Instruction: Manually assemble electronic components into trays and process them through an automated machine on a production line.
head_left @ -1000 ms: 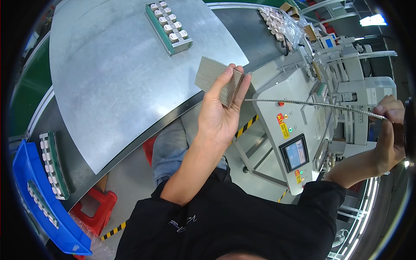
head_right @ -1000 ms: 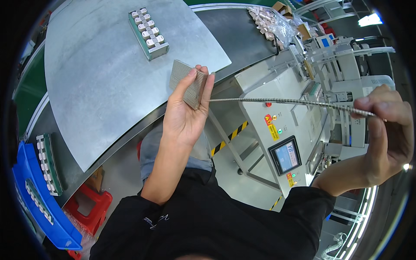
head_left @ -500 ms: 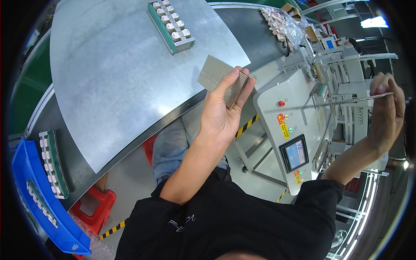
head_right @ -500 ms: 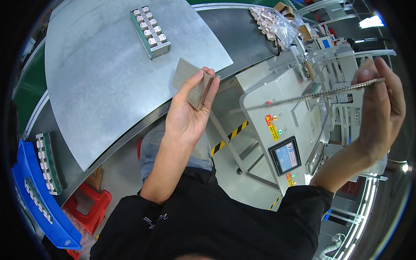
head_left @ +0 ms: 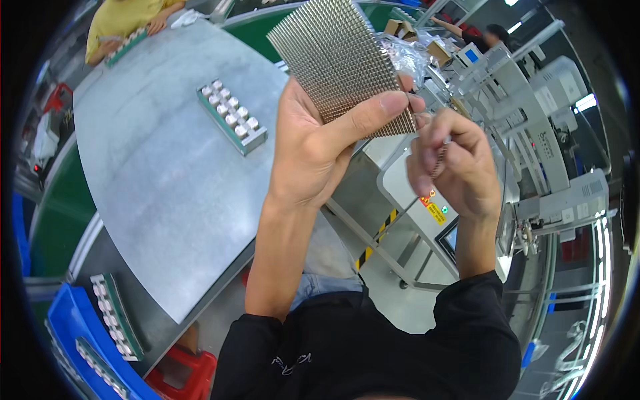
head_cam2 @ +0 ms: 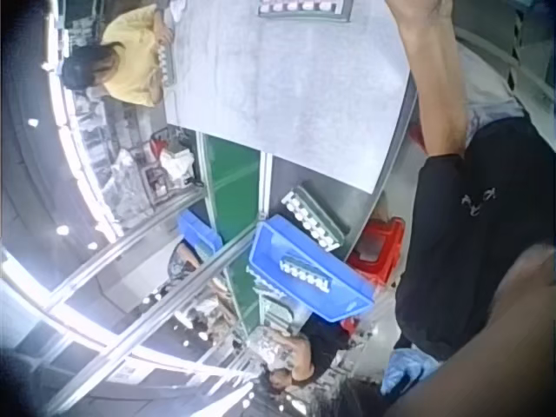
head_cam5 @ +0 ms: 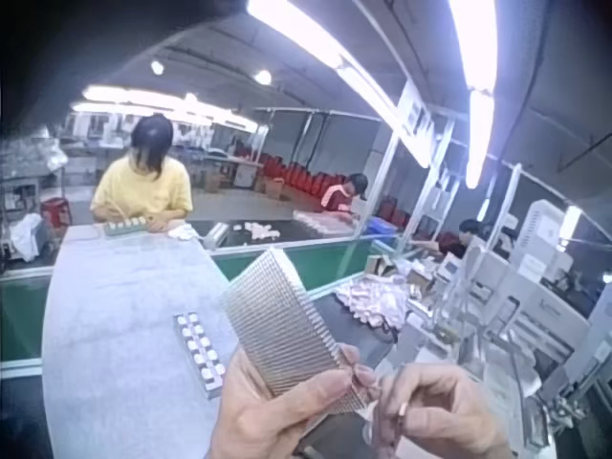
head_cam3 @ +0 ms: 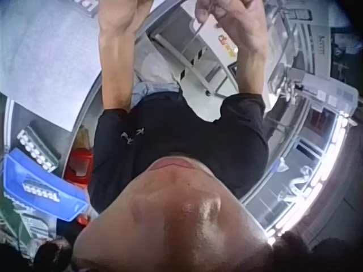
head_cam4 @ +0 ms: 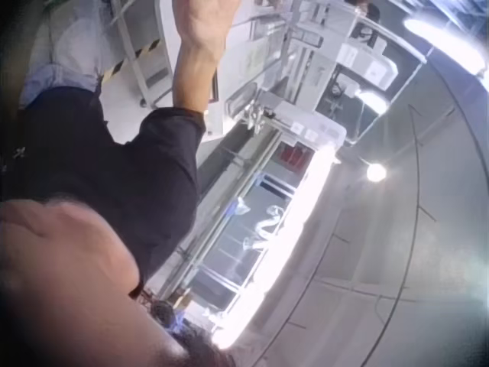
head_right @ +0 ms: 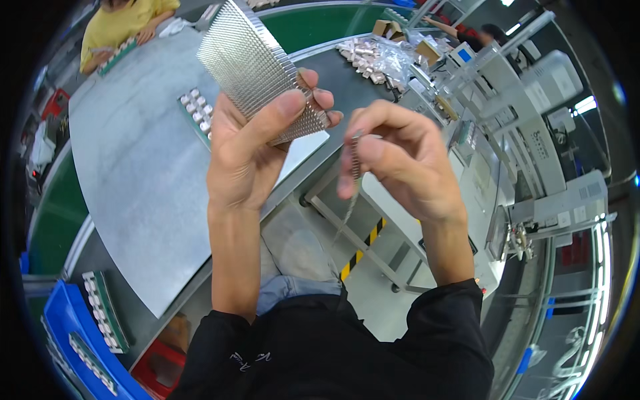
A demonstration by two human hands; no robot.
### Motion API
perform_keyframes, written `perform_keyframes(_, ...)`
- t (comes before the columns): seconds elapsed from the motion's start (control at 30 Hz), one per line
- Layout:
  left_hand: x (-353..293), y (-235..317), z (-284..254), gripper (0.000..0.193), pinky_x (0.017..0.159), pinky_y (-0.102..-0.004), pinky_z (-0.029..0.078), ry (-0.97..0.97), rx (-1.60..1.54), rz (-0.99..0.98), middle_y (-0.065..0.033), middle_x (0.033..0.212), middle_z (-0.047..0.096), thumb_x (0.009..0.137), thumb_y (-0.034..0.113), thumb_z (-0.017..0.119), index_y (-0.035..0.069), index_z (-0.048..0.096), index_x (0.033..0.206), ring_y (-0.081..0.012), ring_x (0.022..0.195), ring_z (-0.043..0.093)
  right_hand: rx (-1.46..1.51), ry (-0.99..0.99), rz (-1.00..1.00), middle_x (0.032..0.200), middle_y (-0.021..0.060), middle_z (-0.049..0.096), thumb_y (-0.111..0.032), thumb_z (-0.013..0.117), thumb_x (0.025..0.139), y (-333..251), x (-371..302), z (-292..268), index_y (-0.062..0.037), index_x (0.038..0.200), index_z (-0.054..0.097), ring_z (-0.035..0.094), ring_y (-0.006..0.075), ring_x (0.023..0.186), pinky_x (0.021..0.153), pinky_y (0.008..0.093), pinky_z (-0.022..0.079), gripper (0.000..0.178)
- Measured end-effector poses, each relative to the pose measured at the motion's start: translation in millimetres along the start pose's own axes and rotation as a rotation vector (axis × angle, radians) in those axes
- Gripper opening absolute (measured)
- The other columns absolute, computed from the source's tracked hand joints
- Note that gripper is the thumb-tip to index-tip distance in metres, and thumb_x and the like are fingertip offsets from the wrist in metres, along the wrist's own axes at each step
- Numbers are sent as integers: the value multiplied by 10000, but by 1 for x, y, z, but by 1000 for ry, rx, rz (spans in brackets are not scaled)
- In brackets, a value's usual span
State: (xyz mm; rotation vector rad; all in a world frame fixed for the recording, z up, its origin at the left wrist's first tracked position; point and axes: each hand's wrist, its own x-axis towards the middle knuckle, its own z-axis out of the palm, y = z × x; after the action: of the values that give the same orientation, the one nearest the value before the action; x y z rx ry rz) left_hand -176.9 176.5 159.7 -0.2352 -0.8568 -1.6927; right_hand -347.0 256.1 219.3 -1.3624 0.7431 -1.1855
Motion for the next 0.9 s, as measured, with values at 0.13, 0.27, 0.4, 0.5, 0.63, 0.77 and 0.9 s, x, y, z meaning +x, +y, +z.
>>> perform_keyframes(0.13, 14, 15, 17, 296, 791, -444, 610, -138, 170, 37, -171, 1054, 678, 866, 28, 680, -56, 608, 1141, -272, 934, 694, 94, 5, 28, 866, 120, 657, -96, 677, 920, 0, 0, 2, 7, 1016, 624, 679, 216, 697, 660, 333, 563, 150)
perform_keyframes(0.27, 16, 20, 21, 308, 769, -443, 607, -141, 257, 48, -182, 1039, 686, 844, 27, 694, -61, 614, 1128, -282, 902, 704, 124, 0, 34, 862, 115, 656, -100, 679, 920, -11, -3, 9, 2, 1013, 624, 675, 205, 696, 659, 333, 566, 149)
perform_keyframes(0.4, 11, 24, 27, 294, 779, -441, 614, -58, 305, -5, -178, 1039, 687, 845, 22, 695, -66, 620, 1115, -281, 903, 709, 74, 39, 100, 861, 102, 659, -141, 662, 941, -9, -6, 9, 9, 1022, 620, 670, 178, 686, 642, 302, 557, 176)
perform_keyframes(0.5, 10, 23, 18, 286, 789, -446, 618, -20, 313, -2, -173, 1037, 688, 853, 18, 694, -63, 624, 1119, -275, 914, 709, -2, 10, 167, 848, 98, 666, -199, 626, 970, -4, -8, 7, 22, 1044, 617, 675, 163, 678, 639, 285, 552, 233)
perform_keyframes(0.63, 13, 35, 16, 275, 821, -458, 616, 22, 297, 56, -167, 1041, 686, 869, 21, 692, -63, 626, 1123, -266, 940, 706, 16, -191, 297, 795, 113, 677, -270, 548, 1019, 8, -16, 1, 65, 1142, 588, 679, 162, 620, 573, 254, 546, 359)
perform_keyframes(0.77, 22, 49, 3, 285, 857, -447, 605, 92, 363, 163, -175, 1057, 682, 877, 27, 690, -78, 610, 1129, -268, 946, 706, 43, -205, 364, 774, 108, 677, -244, 517, 1031, 19, -33, -10, 70, 1173, 579, 668, 127, 586, 456, 216, 496, 350)
perform_keyframes(0.9, 21, 55, -5, 273, 830, -452, 619, 242, 263, 294, -193, 1028, 693, 862, -38, 698, -70, 602, 1115, -295, 927, 715, -184, -95, 463, 742, 40, 648, -139, 551, 1008, 3, -40, -13, 55, 1267, 557, 592, 53, 543, 429, 187, 419, 323)
